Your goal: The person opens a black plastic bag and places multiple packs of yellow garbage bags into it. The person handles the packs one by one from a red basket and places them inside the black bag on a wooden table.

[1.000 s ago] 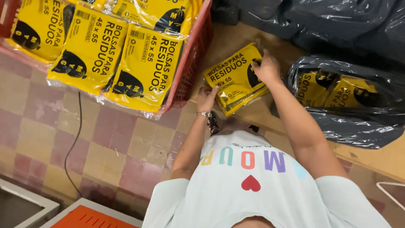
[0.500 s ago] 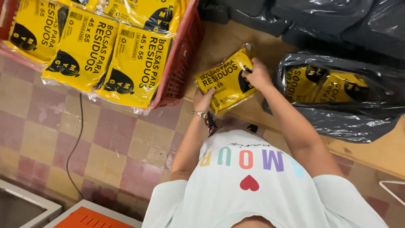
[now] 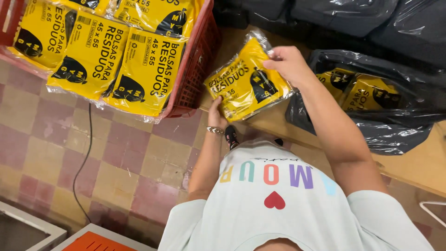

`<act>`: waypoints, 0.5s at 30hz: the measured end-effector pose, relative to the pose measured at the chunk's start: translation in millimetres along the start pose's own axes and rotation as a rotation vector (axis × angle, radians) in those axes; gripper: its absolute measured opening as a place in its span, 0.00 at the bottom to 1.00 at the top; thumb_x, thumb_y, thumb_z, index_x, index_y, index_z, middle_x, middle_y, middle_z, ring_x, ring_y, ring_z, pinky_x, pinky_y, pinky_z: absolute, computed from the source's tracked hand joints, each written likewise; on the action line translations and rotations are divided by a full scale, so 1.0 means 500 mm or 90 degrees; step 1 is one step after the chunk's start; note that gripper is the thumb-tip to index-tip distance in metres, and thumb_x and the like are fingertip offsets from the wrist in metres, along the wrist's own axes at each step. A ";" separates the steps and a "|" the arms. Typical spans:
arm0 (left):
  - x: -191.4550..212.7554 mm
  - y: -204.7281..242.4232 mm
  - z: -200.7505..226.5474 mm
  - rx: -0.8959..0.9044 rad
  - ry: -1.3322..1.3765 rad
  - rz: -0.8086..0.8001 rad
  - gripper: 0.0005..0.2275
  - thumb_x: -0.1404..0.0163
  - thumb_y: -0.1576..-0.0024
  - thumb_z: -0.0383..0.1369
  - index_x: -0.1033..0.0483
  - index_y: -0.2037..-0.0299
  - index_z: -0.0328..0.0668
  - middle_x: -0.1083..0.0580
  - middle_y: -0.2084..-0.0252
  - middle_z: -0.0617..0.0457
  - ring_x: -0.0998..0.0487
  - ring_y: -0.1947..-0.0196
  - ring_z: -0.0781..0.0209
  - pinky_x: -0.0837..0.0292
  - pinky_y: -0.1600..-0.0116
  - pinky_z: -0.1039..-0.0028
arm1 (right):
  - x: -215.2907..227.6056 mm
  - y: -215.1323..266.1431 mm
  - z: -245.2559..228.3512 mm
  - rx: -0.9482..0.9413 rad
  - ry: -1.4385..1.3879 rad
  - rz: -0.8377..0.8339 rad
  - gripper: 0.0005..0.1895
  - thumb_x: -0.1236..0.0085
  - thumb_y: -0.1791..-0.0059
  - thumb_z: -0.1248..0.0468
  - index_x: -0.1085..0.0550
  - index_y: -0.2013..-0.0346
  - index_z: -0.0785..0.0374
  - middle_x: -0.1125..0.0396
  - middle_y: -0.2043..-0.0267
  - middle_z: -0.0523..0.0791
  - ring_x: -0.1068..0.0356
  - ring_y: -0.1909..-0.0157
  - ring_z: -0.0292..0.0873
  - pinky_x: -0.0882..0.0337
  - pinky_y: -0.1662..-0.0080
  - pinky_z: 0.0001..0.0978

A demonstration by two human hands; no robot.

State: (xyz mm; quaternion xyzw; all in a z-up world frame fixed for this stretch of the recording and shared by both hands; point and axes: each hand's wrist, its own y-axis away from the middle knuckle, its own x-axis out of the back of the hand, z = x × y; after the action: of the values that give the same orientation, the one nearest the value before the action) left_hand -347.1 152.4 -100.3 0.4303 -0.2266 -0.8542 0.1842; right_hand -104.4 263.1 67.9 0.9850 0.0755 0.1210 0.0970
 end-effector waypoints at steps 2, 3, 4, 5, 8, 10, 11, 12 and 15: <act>-0.010 0.005 -0.005 0.075 0.025 -0.071 0.19 0.39 0.51 0.41 0.24 0.51 0.49 0.21 0.50 0.50 0.22 0.48 0.48 0.30 0.41 0.45 | -0.016 0.021 -0.115 -0.052 0.010 -0.075 0.06 0.34 0.53 0.68 0.25 0.68 0.55 0.29 0.69 0.38 0.30 0.68 0.30 0.29 0.65 0.23; -0.018 0.001 -0.015 0.073 0.026 -0.071 0.19 0.39 0.51 0.41 0.24 0.51 0.49 0.21 0.50 0.50 0.22 0.48 0.48 0.30 0.41 0.45 | -0.014 0.018 -0.126 -0.050 0.011 -0.077 0.06 0.34 0.53 0.68 0.25 0.68 0.55 0.29 0.69 0.38 0.30 0.68 0.30 0.29 0.65 0.23; -0.024 -0.001 -0.026 0.069 0.002 -0.042 0.17 0.41 0.48 0.37 0.27 0.49 0.48 0.22 0.49 0.50 0.22 0.48 0.50 0.26 0.44 0.51 | -0.013 0.016 -0.135 -0.042 0.045 -0.064 0.06 0.37 0.50 0.68 0.25 0.67 0.54 0.28 0.68 0.38 0.30 0.68 0.30 0.29 0.65 0.22; -0.030 -0.003 -0.036 0.064 -0.022 -0.012 0.16 0.44 0.44 0.33 0.29 0.46 0.47 0.22 0.49 0.49 0.21 0.49 0.52 0.22 0.47 0.58 | -0.013 0.015 -0.145 -0.034 0.080 -0.051 0.07 0.39 0.47 0.68 0.26 0.67 0.53 0.28 0.67 0.37 0.30 0.67 0.30 0.28 0.64 0.21; -0.033 -0.019 -0.036 -0.090 -0.365 0.067 0.21 0.41 0.49 0.36 0.28 0.47 0.36 0.21 0.48 0.44 0.20 0.51 0.54 0.20 0.47 0.66 | 0.035 -0.140 0.147 0.144 0.391 0.082 0.05 0.39 0.55 0.61 0.24 0.66 0.54 0.27 0.67 0.43 0.30 0.66 0.44 0.35 0.63 0.42; -0.041 0.008 -0.023 -0.125 -0.602 0.087 0.26 0.41 0.48 0.42 0.30 0.44 0.34 0.24 0.45 0.37 0.23 0.45 0.42 0.26 0.41 0.56 | 0.024 -0.155 0.250 0.120 0.446 0.101 0.04 0.40 0.55 0.64 0.23 0.67 0.60 0.28 0.69 0.49 0.27 0.63 0.53 0.31 0.61 0.47; -0.049 0.018 -0.017 -0.154 -0.842 0.105 0.31 0.41 0.47 0.49 0.33 0.41 0.33 0.28 0.42 0.30 0.27 0.39 0.31 0.32 0.35 0.46 | 0.022 -0.169 0.299 0.093 0.500 0.126 0.05 0.41 0.54 0.67 0.22 0.67 0.66 0.28 0.71 0.56 0.25 0.60 0.62 0.27 0.60 0.52; -0.033 0.001 -0.033 -0.155 -0.839 0.110 0.31 0.41 0.47 0.49 0.33 0.41 0.33 0.28 0.42 0.30 0.27 0.39 0.31 0.32 0.35 0.46 | 0.016 -0.163 0.302 0.097 0.500 0.122 0.05 0.41 0.54 0.67 0.22 0.67 0.66 0.28 0.71 0.56 0.25 0.60 0.62 0.27 0.60 0.52; -0.021 -0.020 -0.050 -0.278 -1.018 0.192 0.36 0.43 0.50 0.58 0.32 0.40 0.39 0.34 0.38 0.28 0.29 0.41 0.25 0.29 0.38 0.45 | 0.000 -0.158 0.345 -0.096 0.472 0.065 0.20 0.51 0.46 0.59 0.29 0.41 0.61 0.29 0.49 0.56 0.30 0.42 0.60 0.28 0.46 0.57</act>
State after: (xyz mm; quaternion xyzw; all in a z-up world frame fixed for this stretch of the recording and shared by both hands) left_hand -321.7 160.3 -112.0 -0.3845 -0.1738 -0.8925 0.1592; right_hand -70.7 309.7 -112.6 0.8670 0.0474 0.4789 0.1294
